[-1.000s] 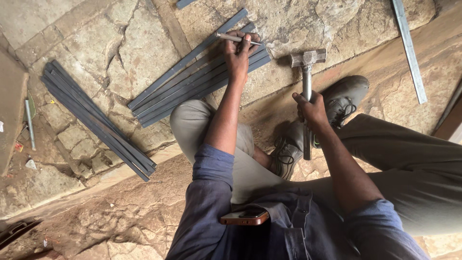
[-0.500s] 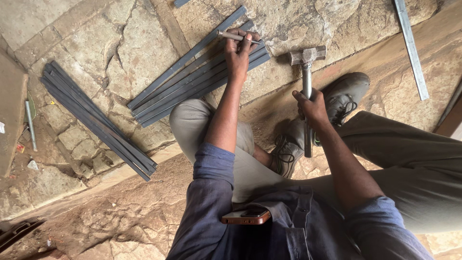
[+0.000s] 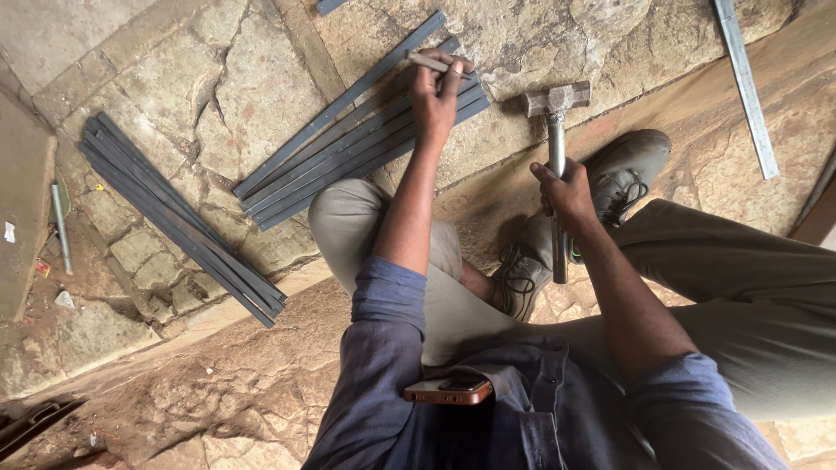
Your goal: The person sits on a stone floor and uses a hammer and a metal punch to mark or indent a series of metal rods. They repeatedly pick up a rod, position the punch, strike it with the hammer, and then move the rod to a pile of finished pieces.
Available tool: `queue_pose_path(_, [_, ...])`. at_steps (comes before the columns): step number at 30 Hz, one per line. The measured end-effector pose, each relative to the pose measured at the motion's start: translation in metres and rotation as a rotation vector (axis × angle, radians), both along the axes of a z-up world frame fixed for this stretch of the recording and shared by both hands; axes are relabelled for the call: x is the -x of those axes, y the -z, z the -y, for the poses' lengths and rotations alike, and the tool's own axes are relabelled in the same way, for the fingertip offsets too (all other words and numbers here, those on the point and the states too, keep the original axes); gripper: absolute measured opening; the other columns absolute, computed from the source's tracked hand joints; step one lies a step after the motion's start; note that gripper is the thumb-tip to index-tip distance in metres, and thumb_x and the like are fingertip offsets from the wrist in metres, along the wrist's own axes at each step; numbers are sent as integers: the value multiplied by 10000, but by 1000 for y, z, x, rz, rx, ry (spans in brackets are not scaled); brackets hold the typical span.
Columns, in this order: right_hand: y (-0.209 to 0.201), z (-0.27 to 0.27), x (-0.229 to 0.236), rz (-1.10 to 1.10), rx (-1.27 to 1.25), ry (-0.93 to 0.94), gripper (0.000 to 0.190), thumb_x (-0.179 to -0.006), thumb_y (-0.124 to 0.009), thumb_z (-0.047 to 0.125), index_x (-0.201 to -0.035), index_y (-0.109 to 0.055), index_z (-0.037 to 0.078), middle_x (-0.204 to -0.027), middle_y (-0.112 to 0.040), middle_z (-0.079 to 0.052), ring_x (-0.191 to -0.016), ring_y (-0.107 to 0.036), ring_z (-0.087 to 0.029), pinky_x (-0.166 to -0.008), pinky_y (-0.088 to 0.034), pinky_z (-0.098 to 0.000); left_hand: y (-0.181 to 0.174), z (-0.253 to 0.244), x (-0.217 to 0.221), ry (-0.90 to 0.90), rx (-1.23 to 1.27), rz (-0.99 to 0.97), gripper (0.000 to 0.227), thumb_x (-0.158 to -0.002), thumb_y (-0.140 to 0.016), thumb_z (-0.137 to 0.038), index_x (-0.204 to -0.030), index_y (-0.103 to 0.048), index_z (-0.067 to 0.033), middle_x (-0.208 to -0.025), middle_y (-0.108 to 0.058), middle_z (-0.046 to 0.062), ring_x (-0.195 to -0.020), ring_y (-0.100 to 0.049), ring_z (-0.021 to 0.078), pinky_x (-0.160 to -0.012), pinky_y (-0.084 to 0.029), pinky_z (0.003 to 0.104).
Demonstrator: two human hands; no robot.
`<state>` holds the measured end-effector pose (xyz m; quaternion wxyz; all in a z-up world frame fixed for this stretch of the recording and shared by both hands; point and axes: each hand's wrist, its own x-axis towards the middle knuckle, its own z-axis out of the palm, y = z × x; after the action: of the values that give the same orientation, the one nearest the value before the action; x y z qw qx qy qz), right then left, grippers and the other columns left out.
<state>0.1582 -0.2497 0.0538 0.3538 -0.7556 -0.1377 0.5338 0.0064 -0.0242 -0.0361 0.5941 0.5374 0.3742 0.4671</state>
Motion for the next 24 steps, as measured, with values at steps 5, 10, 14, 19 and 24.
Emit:
queue_pose_path(5, [-35, -5, 6, 12, -17, 18, 328, -975, -730, 288, -982, -562, 6, -668, -535, -30, -498, -503, -114, -415, -436, -328, -5, -3, -5, 1, -284, -312, 54, -1033, -621, -113, -1066, -594, -80, -999, -756, 98, -889, -784, 164, -732, -693, 292])
queue_pose_path(10, [-88, 2, -4, 49, -80, 143, 277, -1006, -586, 390, -1152, -509, 168, -795, -603, 17, -612, -545, -84, -512, -482, -301, -43, 4, -1, 64, -395, -326, 55, -1011, -640, -73, -1046, -614, -39, -982, -776, 113, -907, -786, 168, -715, -645, 305])
queue_pose_path(14, [-106, 3, -53, 456, -668, 151, 318, -1023, -578, 359, -1267, -499, 170, -916, -621, 32, -742, -591, -71, -584, -524, -277, -48, 2, -6, 80, -464, -420, 46, -1023, -635, -107, -1005, -632, -65, -962, -797, 83, -815, -788, 146, -636, -633, 284])
queue_pose_path(19, [-146, -16, -110, 463, -988, 73, 356, -1010, -609, 402, -1214, -553, 117, -867, -635, -23, -676, -582, -114, -551, -514, -312, -32, -5, -11, 140, -466, -567, 96, -1016, -635, -159, -1008, -660, -66, -909, -782, 92, -628, -752, 193, -535, -601, 334])
queue_pose_path(24, [-149, -69, -54, 693, -156, -551, 418, -998, -640, 446, -1162, -607, 62, -818, -650, -78, -611, -573, -158, -518, -503, -347, -22, -6, -8, 76, -576, -648, 159, -984, -678, -206, -910, -682, -65, -759, -713, 168, -648, -710, 329, -573, -546, 455])
